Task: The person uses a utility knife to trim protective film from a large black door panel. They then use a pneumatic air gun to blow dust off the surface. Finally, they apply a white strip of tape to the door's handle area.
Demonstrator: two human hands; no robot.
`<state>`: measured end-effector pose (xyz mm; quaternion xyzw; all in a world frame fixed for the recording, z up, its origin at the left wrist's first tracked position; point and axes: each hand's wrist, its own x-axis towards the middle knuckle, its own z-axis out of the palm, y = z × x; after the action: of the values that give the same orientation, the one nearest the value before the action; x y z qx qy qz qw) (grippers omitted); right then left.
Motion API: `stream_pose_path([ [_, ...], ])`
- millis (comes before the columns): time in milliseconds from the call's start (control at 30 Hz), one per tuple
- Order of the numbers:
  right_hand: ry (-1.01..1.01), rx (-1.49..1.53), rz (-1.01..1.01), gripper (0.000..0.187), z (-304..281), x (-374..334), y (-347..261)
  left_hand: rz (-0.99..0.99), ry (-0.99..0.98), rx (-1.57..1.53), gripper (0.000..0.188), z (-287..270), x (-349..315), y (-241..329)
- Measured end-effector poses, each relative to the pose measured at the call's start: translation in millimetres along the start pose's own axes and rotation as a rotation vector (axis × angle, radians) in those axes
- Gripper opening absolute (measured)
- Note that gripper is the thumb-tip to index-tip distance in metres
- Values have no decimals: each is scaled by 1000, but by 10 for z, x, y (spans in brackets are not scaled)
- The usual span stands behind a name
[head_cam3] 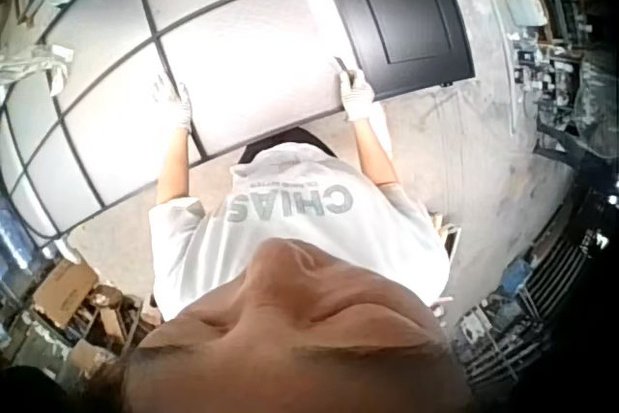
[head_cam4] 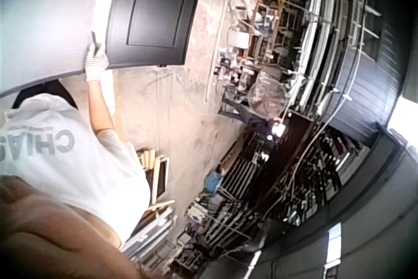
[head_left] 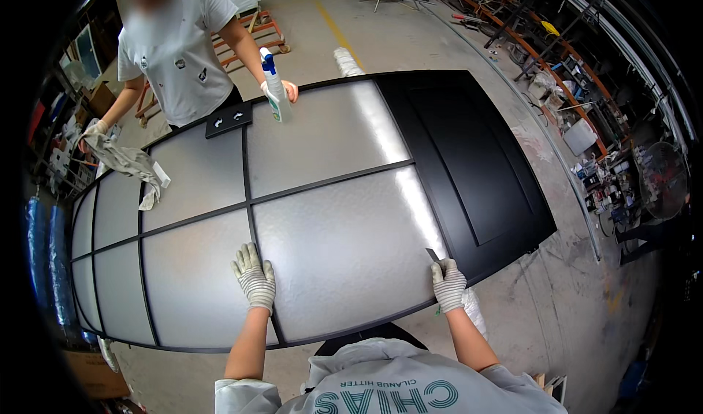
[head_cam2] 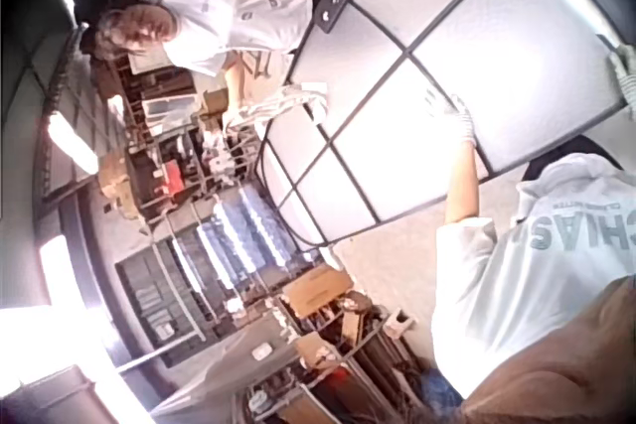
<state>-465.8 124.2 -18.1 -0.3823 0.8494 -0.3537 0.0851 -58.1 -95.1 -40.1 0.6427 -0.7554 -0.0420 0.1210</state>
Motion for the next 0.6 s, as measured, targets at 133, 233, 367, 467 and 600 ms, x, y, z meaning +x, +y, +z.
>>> stream_pose_path([
  [133, -15, 16, 105, 22, -17, -20, -190, 77, 6, 10, 62, 15, 145, -111],
  [233, 34, 18, 76, 21, 58, -28, -8, 108, 24, -53, 60, 4, 177, -95],
  [367, 6, 12, 165, 22, 37, -23, -218, 119, 68, -59, 59, 4, 167, -164],
  [467, 48, -123, 106, 24, 84, -3, -41, 124, 68, -64, 59, -17, 183, -84],
  [600, 0, -109, 157, 26, 36, 0, -187, 117, 54, -82, 59, -16, 172, -109],
])
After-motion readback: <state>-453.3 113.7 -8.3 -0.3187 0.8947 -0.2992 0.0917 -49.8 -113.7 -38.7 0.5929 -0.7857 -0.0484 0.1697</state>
